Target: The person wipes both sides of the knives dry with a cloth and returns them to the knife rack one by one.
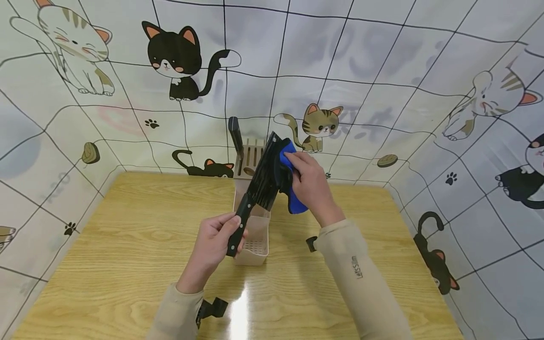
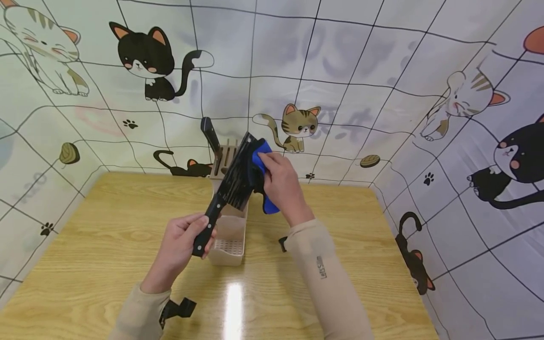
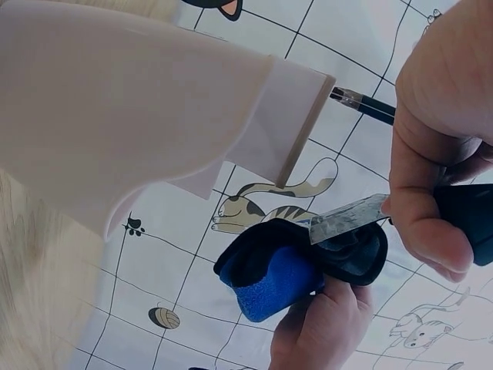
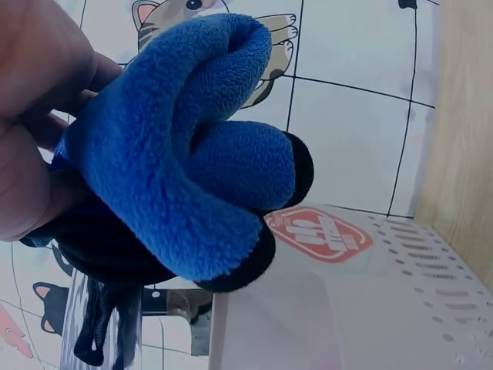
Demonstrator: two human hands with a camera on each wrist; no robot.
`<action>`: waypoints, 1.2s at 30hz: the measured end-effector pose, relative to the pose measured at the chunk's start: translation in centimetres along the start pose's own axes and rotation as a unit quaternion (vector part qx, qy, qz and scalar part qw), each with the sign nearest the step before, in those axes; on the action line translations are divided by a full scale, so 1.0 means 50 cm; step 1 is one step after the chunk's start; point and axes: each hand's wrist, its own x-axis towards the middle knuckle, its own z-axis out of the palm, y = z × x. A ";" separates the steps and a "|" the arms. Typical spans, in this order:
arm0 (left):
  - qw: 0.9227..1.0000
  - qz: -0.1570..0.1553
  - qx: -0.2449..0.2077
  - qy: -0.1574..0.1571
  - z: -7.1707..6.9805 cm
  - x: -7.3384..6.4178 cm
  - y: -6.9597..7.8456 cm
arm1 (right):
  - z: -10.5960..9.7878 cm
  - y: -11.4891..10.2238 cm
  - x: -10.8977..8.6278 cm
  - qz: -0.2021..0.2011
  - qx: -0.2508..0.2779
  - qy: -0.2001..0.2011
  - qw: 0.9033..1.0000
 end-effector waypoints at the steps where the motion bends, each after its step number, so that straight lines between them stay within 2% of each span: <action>1: 1.000 0.001 0.001 -0.001 0.000 0.001 0.000 | 0.001 -0.001 -0.003 -0.002 -0.002 0.003 1.000; 11: 1.000 0.003 0.006 0.008 -0.003 0.008 0.005 | 0.014 -0.034 -0.033 -0.059 -0.023 0.020 0.998; 25: 1.000 -0.005 -0.002 0.020 0.000 0.013 0.004 | 0.025 -0.074 -0.067 -0.090 -0.026 0.026 0.995; 36: 1.000 0.006 0.002 0.009 -0.004 0.014 -0.004 | 0.033 -0.119 -0.087 -0.167 -0.087 0.028 0.982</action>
